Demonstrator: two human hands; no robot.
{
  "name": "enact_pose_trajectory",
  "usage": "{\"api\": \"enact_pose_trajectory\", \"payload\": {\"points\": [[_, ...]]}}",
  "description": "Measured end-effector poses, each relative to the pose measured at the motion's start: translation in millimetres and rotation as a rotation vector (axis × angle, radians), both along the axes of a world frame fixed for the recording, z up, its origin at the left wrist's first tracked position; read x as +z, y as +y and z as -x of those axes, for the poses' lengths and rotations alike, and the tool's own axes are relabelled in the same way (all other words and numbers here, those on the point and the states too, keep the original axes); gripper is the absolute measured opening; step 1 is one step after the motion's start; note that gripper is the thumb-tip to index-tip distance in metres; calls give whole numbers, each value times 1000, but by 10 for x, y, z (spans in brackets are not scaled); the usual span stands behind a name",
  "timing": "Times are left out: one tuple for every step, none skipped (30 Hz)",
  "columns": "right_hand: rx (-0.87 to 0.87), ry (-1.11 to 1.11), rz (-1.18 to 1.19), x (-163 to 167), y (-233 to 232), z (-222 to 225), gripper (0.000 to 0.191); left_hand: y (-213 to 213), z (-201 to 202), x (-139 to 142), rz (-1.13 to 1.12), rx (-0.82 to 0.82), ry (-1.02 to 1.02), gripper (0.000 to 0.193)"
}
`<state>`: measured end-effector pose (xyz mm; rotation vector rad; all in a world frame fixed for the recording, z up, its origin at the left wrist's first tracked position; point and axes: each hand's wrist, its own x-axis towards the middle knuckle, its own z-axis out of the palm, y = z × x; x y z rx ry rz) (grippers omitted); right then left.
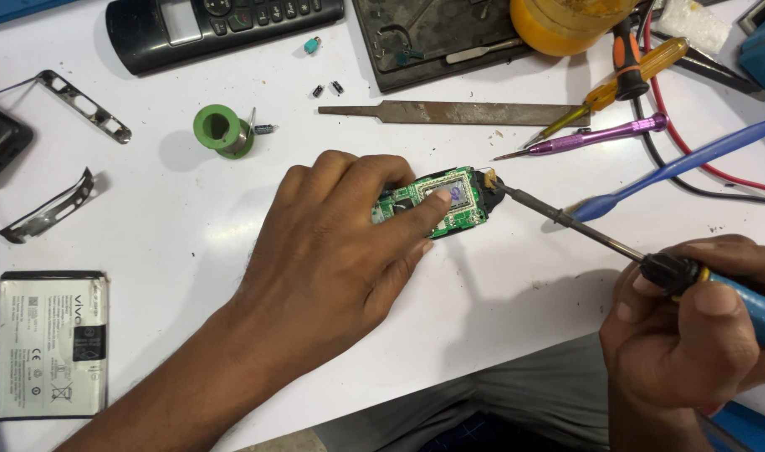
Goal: The person holds a disassembled feature-phone motherboard on a workbench and uses a soldering iron to solder components and connectors on the board, repositioning and turning the board to reach different sides while a battery and hand tools lie nearby.
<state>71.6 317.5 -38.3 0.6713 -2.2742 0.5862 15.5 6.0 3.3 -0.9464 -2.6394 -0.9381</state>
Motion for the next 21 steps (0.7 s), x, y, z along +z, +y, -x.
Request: {"api": "enact_pose_trajectory", "payload": {"points": [[6,-12,31,-5,10,6,29,1,-5,-1,2,-1,1,32],[13,-24,61,-17,10,1,30,10,-5,-1,18,-8,11,33],[17,-22,79,-19,13,3,30,14,-4,-3,34,-15,21,35],[15,-13,69,-23,10,1,29,17,-4,-2,50,-22,31,36],[12,-5,58,-30,-1,-3,28,22,-4,-2,61,-25,28,37],[2,10,18,-20,5,-3,27,36,2,-4,71,-28,24,37],[-13,-18,74,-32,-20,-13,24,38,1,-4,82,-31,20,38],[-27,-44,132,-32,-25,-14,21,37,-1,0,71,-30,17,38],[-46,-116,284,-48,-52,-27,20,34,-5,2,59,-29,13,37],[-51,-141,337,-52,-57,-31,19,38,-8,3,47,-30,8,37],[-55,-165,391,-56,-62,-37,20,37,-10,2,43,-29,5,36],[-44,-138,348,-59,-57,-37,18,35,-12,2,39,-28,3,35],[-33,-112,305,-65,-53,-38,15,28,-16,3,36,-27,1,34],[-21,-86,263,-69,-36,-32,13,31,-16,1,31,-26,2,34],[-9,-61,219,-74,-21,-29,11,30,-19,0,26,-25,2,33],[-1,-56,210,-83,-4,-27,11,29,-22,1,22,-23,1,33],[7,-51,201,-92,13,-28,10,26,-24,2,29,-21,14,33],[12,-66,225,-106,30,-29,11,32,-21,2,36,-20,27,33],[8,-82,253,-120,42,-41,10,34,-19,3,44,-18,39,33],[5,-98,282,-139,54,-53,11,34,-17,7,41,-12,63,34],[-5,-114,314,-159,61,-77,10,25,-19,12,39,-6,87,35]]}}
